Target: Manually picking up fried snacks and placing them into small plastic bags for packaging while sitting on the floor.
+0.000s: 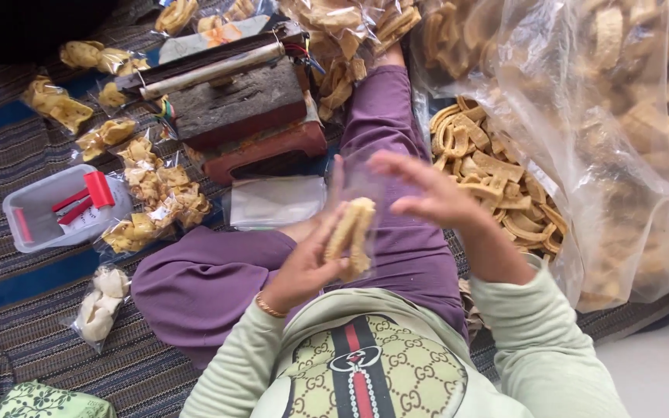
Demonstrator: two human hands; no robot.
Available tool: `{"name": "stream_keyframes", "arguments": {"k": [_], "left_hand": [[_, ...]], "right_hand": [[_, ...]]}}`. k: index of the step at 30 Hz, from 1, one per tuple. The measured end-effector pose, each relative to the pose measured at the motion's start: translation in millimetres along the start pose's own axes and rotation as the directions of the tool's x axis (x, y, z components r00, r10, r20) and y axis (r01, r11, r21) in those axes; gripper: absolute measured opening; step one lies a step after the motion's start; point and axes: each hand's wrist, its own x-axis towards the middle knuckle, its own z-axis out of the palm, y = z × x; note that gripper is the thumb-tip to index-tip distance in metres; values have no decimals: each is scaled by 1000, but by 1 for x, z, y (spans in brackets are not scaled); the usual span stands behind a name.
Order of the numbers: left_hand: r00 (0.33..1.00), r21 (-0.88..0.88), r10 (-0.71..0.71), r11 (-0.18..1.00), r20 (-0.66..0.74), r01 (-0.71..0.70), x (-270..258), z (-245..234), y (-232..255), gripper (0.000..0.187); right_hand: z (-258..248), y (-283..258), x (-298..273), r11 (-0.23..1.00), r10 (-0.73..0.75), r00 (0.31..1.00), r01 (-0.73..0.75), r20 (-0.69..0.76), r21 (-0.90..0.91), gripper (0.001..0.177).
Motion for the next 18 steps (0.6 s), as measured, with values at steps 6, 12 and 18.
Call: {"name": "stream_keyframes", "arguments": {"k": [6,12,18], "left_hand": [[907,590,410,757,-93,-281,46,25,23,80],[772,741,528,345,354,-576,68,115,62,53],[765,773,466,232,444,-590,71,169,26,11]], "right_hand": [[15,-7,31,986,-109,952,139,-285,87,16],[-71,38,85,836,-327,764,-42,-557,-548,5],[-104,89,122,574,-146,708,-509,-692,-641,9]]}}
